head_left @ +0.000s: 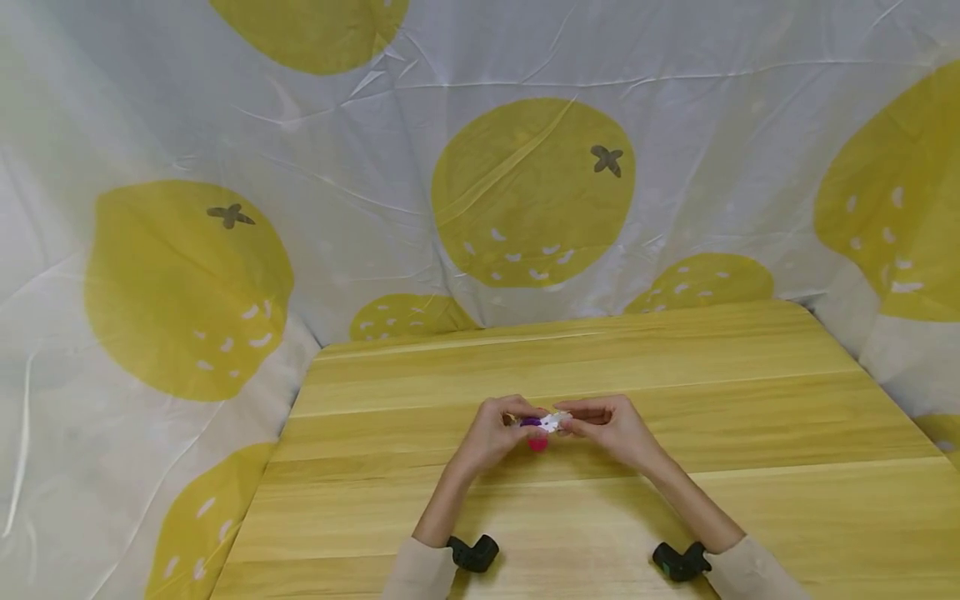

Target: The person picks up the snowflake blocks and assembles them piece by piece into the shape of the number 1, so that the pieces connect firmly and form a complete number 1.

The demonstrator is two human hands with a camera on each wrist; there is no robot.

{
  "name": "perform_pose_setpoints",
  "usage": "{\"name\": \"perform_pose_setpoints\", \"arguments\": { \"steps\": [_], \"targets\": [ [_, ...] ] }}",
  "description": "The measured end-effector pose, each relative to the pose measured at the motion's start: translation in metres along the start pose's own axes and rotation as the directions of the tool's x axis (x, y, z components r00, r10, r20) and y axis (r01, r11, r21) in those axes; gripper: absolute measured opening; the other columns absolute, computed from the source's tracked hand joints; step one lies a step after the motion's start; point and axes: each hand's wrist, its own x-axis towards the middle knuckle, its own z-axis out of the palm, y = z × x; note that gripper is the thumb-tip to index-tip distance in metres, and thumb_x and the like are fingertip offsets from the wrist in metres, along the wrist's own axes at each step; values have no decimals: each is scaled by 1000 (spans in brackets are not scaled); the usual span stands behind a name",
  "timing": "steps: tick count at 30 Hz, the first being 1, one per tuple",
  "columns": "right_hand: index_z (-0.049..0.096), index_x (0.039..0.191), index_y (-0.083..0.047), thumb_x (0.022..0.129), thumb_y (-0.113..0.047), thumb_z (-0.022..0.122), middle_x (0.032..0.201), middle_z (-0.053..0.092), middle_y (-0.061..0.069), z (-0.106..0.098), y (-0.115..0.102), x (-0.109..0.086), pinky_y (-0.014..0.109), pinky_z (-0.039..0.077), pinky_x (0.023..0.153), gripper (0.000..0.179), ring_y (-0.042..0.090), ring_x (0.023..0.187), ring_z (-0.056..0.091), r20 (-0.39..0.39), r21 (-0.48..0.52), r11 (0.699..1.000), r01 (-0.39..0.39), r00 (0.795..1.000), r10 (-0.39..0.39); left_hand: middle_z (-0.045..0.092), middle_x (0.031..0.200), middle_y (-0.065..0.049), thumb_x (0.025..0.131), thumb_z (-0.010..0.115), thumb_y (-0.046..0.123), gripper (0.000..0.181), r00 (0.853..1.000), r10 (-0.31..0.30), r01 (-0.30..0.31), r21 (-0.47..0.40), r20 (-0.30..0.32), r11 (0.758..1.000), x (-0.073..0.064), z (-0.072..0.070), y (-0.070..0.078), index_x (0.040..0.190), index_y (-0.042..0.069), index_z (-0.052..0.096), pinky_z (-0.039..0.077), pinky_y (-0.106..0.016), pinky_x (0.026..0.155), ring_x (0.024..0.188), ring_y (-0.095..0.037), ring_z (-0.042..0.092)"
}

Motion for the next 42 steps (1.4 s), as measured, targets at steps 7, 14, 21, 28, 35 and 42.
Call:
{"name": "perform_pose_setpoints", "arguments": {
  "steps": [7,14,21,28,35,42],
  "targets": [
    [70,125,8,99,-5,68,117,73,28,-5,5,-1,44,60,88,30,18,95,79,-3,-1,998,70,998,-70,78,100,-6,88,83,16,17,1000,13,-13,-16,-2,1000,2,-5,0,104,11,84,46,-21,72,86,-10,62],
    [74,119,8,98,-4,69,114,74,28,0,9,2,47,60,85,25,34,92,78,-4,6,997,77,997,-77,78,102,-5,90,81,15,17,1000,13,-13,-2,29,1000,2,-5,1,106,12,83,49,-24,76,87,-9,62],
    [72,123,5,99,-8,69,112,75,27,4,6,5,44,62,85,27,35,94,78,-17,-12,1000,-24,1000,23,79,106,-4,89,82,16,23,999,-20,19,38,30,999,0,-8,3,112,10,81,53,-42,94,96,-16,68],
    [69,124,7,99,-4,69,108,76,25,8,6,11,42,62,84,28,20,89,79,-54,17,996,-87,995,87,77,114,-10,86,84,12,37,995,97,-93,182,-12,979,1,-3,3,121,4,76,59,-35,94,105,-22,72],
    [65,123,16,96,-2,71,108,76,27,16,4,15,44,62,84,33,16,83,79,-88,142,980,-140,984,154,79,108,-10,84,84,6,32,978,196,-181,191,-65,965,3,2,0,116,3,78,60,-28,86,99,-21,73],
    [66,121,16,96,-8,73,103,79,18,21,3,19,40,63,82,35,15,82,78,-90,174,967,-185,975,203,79,103,-8,86,83,10,28,984,157,-152,52,-87,987,0,2,-6,114,7,80,58,-23,80,91,-15,71]
  ]
}}
